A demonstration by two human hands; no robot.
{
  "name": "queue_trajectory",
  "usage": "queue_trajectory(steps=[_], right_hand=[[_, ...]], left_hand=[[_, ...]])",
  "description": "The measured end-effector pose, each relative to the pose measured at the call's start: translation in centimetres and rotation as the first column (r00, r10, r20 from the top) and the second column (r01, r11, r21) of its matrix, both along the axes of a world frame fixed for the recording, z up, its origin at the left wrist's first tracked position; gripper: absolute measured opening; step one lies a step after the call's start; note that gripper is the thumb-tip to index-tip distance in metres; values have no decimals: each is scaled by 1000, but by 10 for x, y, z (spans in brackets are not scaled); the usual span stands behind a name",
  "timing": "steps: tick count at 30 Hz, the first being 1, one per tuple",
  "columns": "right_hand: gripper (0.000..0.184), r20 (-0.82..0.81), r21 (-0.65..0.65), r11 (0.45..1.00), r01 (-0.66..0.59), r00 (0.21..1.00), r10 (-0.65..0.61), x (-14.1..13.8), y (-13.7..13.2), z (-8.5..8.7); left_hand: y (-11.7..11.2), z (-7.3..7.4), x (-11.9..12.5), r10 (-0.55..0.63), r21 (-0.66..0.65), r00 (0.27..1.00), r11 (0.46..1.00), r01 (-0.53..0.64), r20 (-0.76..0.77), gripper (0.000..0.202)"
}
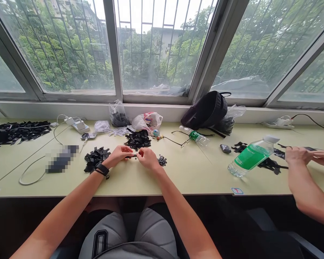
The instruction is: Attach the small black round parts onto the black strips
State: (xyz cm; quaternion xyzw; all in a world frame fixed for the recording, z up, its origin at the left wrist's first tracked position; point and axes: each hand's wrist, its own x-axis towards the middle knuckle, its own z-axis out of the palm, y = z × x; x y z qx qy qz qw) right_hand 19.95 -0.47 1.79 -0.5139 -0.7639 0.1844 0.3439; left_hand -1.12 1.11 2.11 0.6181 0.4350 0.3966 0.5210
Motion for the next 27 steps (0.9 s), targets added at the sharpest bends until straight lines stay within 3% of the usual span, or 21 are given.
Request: queue_trajectory(steps=[10, 16, 22, 27], right_hand=[[15, 182, 6, 1000, 19, 983, -20, 1, -3, -7], [6, 202, 46, 999, 16, 979, -25, 1, -2, -8], [10, 145, 80, 984, -157, 979, 144, 5, -7, -4], [4, 147, 51, 982, -183, 974, 174, 7, -5, -8]], left_hand=[[6, -18, 10, 91, 166, 977, 984, -59, -194, 16], [3, -16, 11, 97, 211, 962, 977, -43, -255, 16], [0, -13, 9, 39, 211, 971, 977, 12, -236, 24], [-5, -7, 9, 34, 236, 972, 971, 22, -233, 21]])
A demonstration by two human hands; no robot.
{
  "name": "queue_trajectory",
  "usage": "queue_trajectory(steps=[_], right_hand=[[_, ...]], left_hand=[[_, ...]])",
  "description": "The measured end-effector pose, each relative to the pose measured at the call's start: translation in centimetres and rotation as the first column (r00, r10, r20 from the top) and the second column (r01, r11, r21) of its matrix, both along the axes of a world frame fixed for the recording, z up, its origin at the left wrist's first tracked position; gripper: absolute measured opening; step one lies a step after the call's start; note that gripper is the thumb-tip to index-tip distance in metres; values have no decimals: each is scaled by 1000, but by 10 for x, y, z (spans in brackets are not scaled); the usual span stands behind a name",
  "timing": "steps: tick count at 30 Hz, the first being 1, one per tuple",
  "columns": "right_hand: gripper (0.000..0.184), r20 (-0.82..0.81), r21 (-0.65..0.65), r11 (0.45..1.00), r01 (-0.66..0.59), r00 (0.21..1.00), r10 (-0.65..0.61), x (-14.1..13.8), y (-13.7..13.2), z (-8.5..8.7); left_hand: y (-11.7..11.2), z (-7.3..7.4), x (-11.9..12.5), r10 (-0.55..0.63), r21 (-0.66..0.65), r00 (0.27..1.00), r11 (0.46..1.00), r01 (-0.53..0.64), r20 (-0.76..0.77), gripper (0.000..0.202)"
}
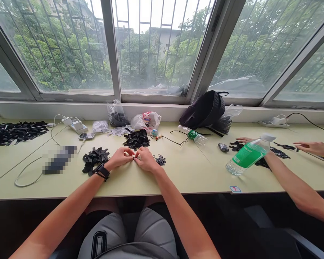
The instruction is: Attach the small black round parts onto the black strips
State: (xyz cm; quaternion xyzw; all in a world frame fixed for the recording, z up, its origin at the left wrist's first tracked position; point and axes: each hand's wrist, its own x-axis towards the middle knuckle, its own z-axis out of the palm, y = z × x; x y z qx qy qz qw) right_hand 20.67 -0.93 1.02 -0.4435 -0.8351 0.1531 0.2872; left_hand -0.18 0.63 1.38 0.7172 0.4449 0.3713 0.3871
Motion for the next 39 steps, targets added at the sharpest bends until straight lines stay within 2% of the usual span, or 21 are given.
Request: queue_trajectory(steps=[5, 8, 11, 14, 18, 23, 27, 35, 39], right_hand=[[2, -33, -19, 999, 27, 999, -28, -2, 0, -3], [4, -84, -6, 999, 50, 995, -50, -1, 0, 1], [9, -167, 26, 995, 94, 982, -88, 8, 5, 10], [11, -252, 31, 977, 211, 948, -197, 29, 15, 17], [11, -149, -4, 946, 324, 935, -321, 58, 22, 18], [7, -7, -64, 957, 283, 959, -284, 68, 17, 9], [8, 13, -57, 957, 285, 959, -284, 66, 15, 5], [8, 41, -55, 966, 251, 968, -249, 57, 16, 1], [7, -49, -3, 974, 226, 973, -226, 45, 14, 4]], left_hand=[[1, 3, 0, -117, 47, 993, 992, 116, 17, 25], [5, 0, 0, -148, 38, 986, 989, 146, 72, 29], [8, -2, 0, -121, 23, 982, 993, 119, 146, 31], [8, 0, 0, -72, -13, 966, 997, 77, 247, 31], [7, 5, 0, -26, -99, 956, 993, 57, 293, 27], [6, 4, 3, 5, -187, 954, 981, 53, 298, 28], [6, 4, 3, 28, -256, 946, 965, 59, 324, 32], [0, 6, 2, 2, -197, 943, 978, 67, 331, 29], [0, 6, 3, 6, -216, 953, 975, 62, 304, 30]])
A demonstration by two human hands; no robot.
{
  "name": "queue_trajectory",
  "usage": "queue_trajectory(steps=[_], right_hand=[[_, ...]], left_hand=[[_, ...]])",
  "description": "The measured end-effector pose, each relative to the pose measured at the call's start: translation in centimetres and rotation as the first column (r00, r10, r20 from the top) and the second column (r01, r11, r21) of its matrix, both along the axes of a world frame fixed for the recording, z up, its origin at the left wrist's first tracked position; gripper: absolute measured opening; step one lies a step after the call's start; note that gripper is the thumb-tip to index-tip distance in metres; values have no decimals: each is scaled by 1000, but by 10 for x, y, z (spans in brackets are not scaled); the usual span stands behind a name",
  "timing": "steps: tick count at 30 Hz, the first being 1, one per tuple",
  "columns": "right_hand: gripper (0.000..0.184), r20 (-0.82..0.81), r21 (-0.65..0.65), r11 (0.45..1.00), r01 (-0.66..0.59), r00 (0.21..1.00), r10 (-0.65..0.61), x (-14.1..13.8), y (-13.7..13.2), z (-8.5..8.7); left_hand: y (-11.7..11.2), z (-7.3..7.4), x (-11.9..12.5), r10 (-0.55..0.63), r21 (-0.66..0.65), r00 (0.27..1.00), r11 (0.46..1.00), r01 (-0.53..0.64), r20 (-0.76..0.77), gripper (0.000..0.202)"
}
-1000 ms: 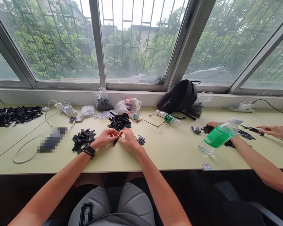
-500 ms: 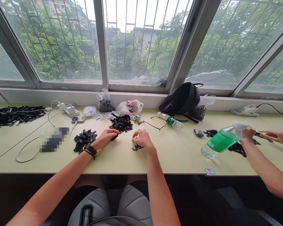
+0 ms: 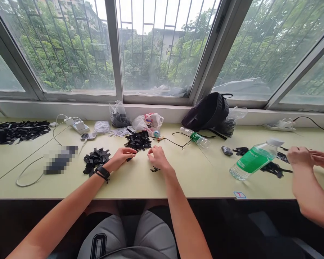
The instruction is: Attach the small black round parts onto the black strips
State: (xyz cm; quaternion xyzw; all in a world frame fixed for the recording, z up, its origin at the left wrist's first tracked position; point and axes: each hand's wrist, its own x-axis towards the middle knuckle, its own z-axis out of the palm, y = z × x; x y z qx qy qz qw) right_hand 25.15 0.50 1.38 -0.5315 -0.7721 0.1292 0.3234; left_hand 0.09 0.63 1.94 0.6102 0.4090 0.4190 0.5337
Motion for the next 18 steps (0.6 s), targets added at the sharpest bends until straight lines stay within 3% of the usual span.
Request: queue_trajectory(steps=[8, 18], right_hand=[[10, -214, 42, 985, -168, 961, 173, -38, -6, 6], [4, -174, 51, 982, -182, 967, 188, -47, -7, -7]], left_hand=[[4, -6, 3, -23, 59, 999, 998, 21, 35, 29], [1, -6, 4, -49, 50, 993, 998, 44, 106, 35]])
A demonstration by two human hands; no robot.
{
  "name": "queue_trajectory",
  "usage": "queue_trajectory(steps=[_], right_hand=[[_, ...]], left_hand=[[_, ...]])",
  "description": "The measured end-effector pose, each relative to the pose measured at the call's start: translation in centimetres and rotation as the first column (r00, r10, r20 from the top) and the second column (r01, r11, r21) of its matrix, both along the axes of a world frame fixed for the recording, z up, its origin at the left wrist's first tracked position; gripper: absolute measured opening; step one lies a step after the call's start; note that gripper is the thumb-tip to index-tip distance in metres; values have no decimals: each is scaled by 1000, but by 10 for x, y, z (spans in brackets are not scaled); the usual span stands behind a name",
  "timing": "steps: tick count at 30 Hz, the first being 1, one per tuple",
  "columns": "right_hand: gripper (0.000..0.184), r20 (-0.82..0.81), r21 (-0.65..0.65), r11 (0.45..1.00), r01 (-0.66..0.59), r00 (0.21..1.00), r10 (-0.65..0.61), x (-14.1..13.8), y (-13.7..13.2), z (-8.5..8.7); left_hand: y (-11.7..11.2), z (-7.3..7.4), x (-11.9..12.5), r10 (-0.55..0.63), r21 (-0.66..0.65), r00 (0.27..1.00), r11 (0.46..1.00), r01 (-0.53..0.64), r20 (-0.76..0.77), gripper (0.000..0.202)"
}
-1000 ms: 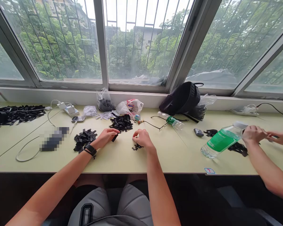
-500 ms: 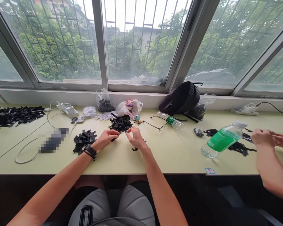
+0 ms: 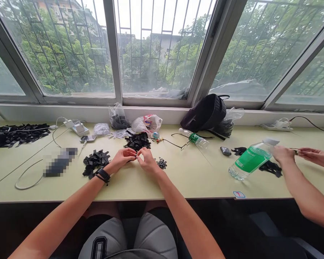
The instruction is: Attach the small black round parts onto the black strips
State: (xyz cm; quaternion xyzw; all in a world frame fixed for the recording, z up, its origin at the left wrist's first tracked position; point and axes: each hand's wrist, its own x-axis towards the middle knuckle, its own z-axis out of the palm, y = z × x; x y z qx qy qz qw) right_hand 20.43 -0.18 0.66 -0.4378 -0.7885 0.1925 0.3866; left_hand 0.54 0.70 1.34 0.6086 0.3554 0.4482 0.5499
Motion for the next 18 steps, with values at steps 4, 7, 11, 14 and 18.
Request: queue_trajectory(steps=[4, 7, 11, 14, 18], right_hand=[[5, -27, -9, 1000, -11, 1000, 11, 0, 0, 1], [9, -90, -71, 997, -40, 995, 33, 1, -1, 3], [21, -172, -176, 976, -127, 980, 97, 3, -2, 7], [25, -201, -217, 964, -154, 973, 111, 3, -1, 10], [28, -285, -257, 945, -200, 950, 123, 3, -1, 11]], left_hand=[[-3, 4, -1, -41, -15, 999, 999, 42, 31, 41], [-5, 7, -2, -83, -14, 995, 996, 84, 47, 44], [-5, 8, -4, -123, -1, 988, 992, 124, 93, 43], [-5, 8, -5, -133, 12, 984, 991, 133, 118, 40], [-4, 7, -4, -121, 20, 985, 993, 119, 126, 38]])
